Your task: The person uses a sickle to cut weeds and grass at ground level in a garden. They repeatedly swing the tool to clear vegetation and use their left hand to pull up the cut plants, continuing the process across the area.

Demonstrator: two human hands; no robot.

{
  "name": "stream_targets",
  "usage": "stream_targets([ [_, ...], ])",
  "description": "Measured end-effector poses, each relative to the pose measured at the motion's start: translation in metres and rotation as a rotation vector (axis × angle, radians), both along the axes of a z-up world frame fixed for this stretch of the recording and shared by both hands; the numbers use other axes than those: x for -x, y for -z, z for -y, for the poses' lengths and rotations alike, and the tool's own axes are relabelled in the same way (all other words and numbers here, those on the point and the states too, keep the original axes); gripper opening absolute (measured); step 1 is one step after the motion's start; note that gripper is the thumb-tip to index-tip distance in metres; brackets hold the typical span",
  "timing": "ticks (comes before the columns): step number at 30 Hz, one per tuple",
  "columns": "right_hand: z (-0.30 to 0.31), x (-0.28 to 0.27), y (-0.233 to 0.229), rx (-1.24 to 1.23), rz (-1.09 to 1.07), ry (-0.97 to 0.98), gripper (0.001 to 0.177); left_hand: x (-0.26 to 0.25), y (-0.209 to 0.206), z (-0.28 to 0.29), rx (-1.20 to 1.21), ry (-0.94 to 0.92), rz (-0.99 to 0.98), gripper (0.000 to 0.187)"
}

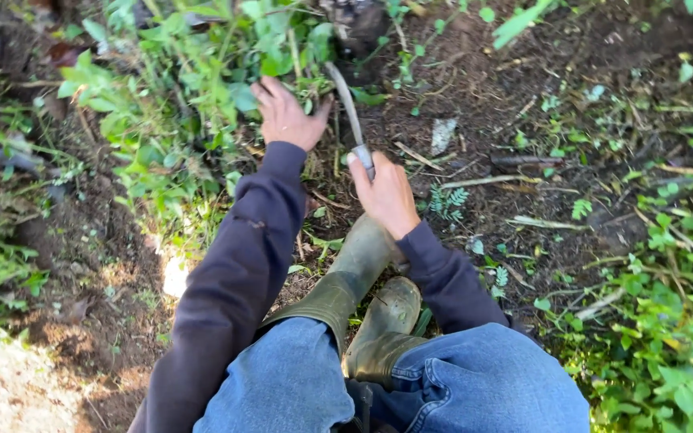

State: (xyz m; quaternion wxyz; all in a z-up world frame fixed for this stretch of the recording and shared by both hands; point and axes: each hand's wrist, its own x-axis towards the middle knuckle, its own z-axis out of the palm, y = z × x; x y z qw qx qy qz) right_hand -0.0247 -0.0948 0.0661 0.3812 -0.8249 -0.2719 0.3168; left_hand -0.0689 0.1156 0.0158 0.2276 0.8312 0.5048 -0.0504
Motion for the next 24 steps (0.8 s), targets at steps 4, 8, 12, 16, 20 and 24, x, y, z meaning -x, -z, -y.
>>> stream_targets([
  [4,0.03,-0.002,-0.025,-0.057,0.081,0.046,0.04,0.0,-0.003,0.02,-0.173,0.082,-0.079,0.134],
  [8,0.063,-0.01,-0.046,-0.047,0.07,0.136,0.038,-0.007,-0.031,0.064,-0.433,0.286,-0.196,0.123],
  [12,0.095,-0.023,-0.035,-0.144,0.051,0.345,0.036,-0.031,-0.058,0.115,-0.327,0.406,-0.12,0.12],
  [16,0.121,-0.039,-0.044,-0.186,0.091,0.492,0.034,-0.062,-0.045,0.147,-0.266,0.601,0.012,0.112],
  [20,0.145,-0.054,-0.04,-0.138,0.119,0.636,0.038,-0.106,-0.037,0.171,-0.138,0.777,0.105,0.1],
  [24,0.169,-0.065,-0.039,-0.068,0.109,0.72,0.037,-0.147,-0.005,0.191,-0.152,0.913,0.097,0.094],
])
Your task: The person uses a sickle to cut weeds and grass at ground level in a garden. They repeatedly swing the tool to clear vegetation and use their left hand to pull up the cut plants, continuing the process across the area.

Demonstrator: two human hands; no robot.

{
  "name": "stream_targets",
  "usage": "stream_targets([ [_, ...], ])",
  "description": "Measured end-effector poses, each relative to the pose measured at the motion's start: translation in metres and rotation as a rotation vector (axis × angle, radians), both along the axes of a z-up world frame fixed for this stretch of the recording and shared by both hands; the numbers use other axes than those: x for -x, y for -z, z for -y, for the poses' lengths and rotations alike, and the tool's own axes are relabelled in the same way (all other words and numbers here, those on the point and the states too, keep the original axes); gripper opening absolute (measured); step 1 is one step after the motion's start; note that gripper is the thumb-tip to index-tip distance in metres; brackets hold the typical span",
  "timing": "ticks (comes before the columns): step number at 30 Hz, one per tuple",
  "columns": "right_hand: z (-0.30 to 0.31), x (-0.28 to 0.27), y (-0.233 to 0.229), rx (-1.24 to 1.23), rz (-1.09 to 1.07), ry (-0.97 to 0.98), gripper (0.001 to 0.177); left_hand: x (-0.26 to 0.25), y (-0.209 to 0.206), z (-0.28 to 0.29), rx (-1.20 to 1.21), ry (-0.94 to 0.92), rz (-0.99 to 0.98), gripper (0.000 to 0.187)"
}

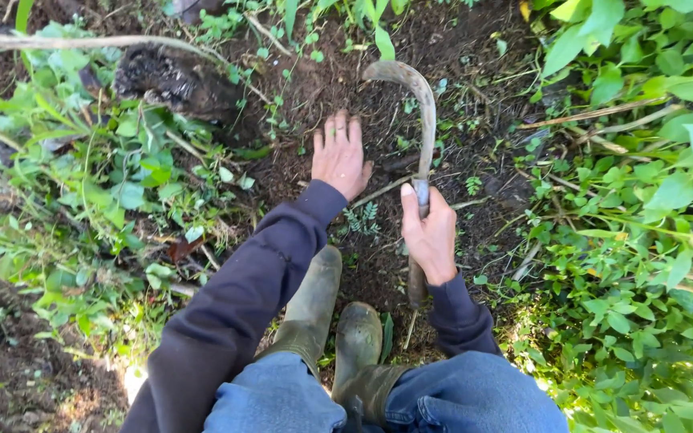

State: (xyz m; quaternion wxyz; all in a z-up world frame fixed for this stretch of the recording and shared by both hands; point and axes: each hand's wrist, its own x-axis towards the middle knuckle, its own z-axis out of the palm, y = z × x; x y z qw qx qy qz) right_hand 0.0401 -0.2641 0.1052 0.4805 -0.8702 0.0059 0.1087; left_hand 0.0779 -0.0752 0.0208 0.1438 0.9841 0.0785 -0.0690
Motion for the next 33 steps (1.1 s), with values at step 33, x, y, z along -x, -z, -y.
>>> stream_targets([
  [33,0.013,-0.14,-0.053,-0.203,-0.135,0.227,0.022,-0.27,0.053,0.025,-0.11,0.409,0.328,0.027],
])
